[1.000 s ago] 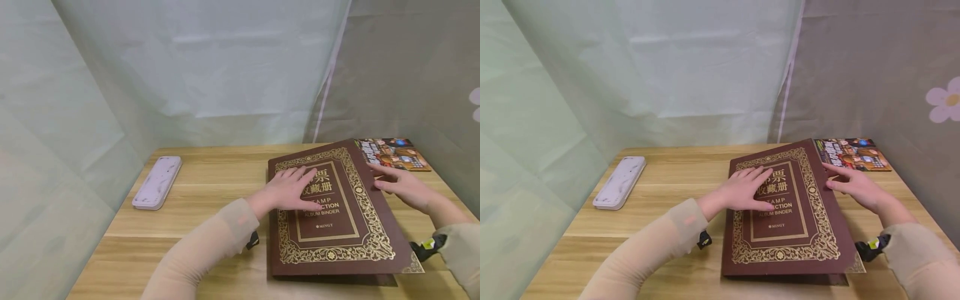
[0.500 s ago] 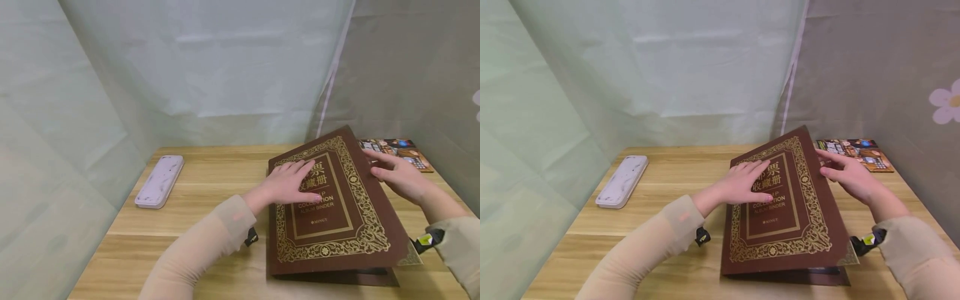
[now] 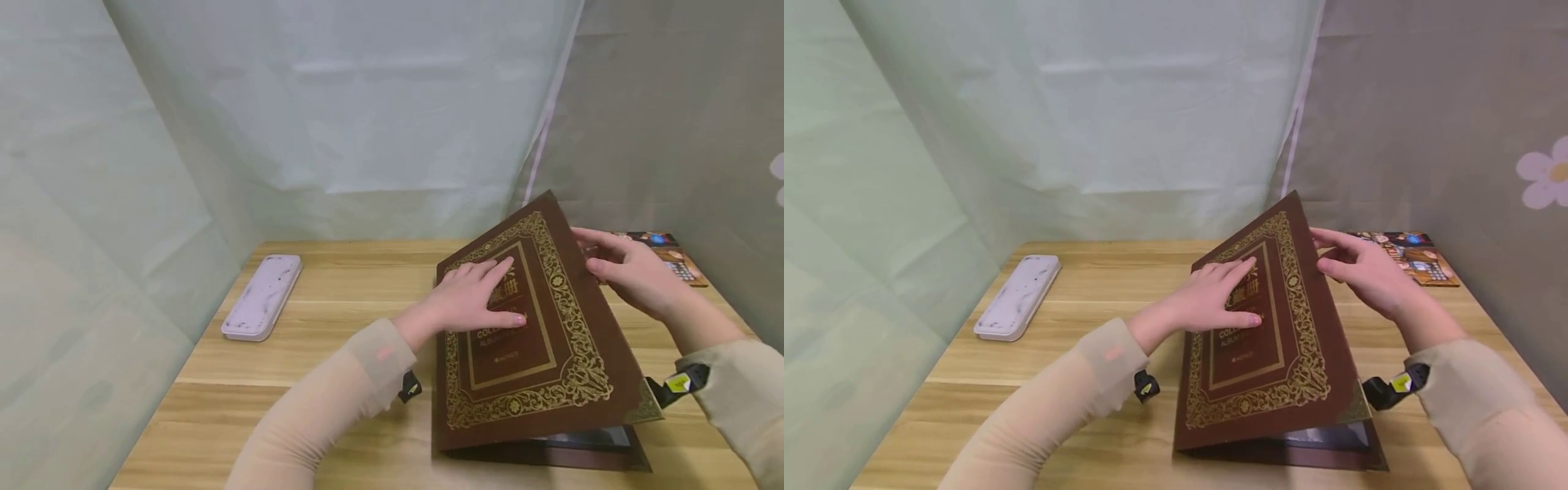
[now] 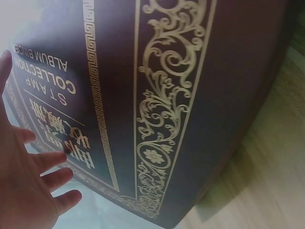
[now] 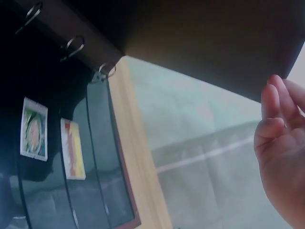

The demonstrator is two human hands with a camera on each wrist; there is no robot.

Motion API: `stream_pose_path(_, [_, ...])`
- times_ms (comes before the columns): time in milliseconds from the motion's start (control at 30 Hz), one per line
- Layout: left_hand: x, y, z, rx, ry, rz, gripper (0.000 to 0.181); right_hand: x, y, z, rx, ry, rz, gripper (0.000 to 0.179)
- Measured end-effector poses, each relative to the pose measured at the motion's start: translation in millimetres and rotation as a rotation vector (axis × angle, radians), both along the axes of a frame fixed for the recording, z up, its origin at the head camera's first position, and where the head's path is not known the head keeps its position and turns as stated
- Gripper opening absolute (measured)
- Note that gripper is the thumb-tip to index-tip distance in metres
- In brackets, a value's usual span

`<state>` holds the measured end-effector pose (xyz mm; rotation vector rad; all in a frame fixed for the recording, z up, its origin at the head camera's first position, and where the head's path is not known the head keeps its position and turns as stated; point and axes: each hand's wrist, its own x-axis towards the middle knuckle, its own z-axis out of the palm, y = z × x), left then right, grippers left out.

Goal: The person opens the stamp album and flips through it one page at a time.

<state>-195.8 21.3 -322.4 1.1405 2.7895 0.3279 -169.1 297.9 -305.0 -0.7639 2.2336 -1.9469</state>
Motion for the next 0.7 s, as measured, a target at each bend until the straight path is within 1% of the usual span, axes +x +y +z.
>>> stream_pose_path(100, [-1.7, -1.5, 4.2, 0.022, 0.004, 0.005, 0.096, -1.2, -8.1, 7.7, 0.013, 0.009, -0.006, 0.045])
stream_pose_path(267, [-5.1, -4.6, 11.5, 0.067, 0.005, 0.018, 0.095, -2.8, -19.8, 16.0, -0.015, 0.025, 0.014, 0.045])
stream_pose_path(467, [-7.2, -9.6, 19.2, 0.135, -0.026, 0.026, 0.093, -6.0, -30.5, 20.6, -0.041, 0.045, 0.071, 0.046])
stream_pose_path(633, [-9.1, -12.5, 27.0, 0.176, -0.055, 0.036, 0.092, -8.9, -38.5, 24.4, -0.041, 0.056, 0.093, 0.047])
stream_pose_path(700, [-10.7, -13.3, 30.6, 0.197, -0.056, 0.037, 0.091, -10.6, -42.1, 26.4, -0.043, 0.058, 0.098, 0.047])
